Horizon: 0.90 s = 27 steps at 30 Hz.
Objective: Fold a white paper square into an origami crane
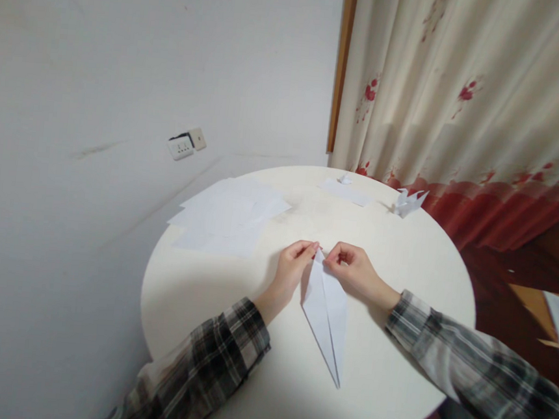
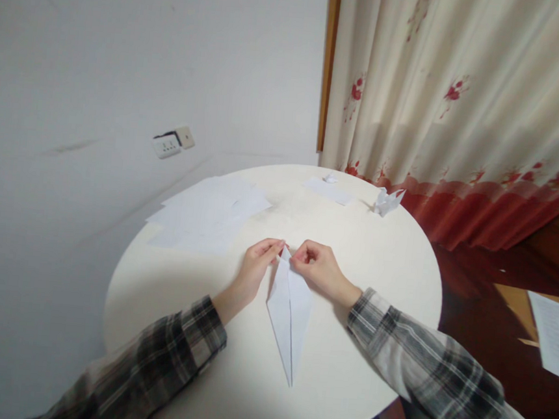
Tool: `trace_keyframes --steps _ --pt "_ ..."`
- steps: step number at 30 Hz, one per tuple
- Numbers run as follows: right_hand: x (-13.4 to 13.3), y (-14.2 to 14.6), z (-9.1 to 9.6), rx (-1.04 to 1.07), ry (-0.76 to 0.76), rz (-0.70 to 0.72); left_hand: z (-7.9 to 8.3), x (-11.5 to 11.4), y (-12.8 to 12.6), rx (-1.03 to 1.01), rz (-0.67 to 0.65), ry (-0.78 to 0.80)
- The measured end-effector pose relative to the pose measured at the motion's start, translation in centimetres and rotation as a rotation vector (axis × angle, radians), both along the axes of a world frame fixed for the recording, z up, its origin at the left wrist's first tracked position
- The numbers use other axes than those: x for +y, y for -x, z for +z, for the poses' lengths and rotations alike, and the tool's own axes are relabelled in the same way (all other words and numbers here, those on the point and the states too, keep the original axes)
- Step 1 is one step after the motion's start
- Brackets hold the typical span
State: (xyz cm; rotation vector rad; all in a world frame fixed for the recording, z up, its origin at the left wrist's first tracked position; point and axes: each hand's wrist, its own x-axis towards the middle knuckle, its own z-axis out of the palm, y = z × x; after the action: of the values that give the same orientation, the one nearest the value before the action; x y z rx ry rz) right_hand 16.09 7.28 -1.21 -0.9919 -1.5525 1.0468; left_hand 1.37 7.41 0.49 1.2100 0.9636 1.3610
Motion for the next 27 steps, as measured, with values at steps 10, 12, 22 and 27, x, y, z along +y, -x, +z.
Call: trace_keyframes --steps 10,12,22,27 --pt "0.06 0.06 0.02 0.054 0.026 -0.029 -0.62 0.22 0.13 -0.057 -0.071 0.061" --pt "0.03 0.08 0.08 0.045 0.020 -0.034 -0.72 0.25 0.12 -0.059 -0.076 0.065" --pt "-0.03 0.14 0.07 0.040 0.008 -0.039 -0.85 0.25 0.07 -0.131 -0.124 0.105" --pt "-0.11 0.10 0.24 0.033 0.006 -0.027 -0.76 0.21 0.16 -0.127 -0.130 0.104"
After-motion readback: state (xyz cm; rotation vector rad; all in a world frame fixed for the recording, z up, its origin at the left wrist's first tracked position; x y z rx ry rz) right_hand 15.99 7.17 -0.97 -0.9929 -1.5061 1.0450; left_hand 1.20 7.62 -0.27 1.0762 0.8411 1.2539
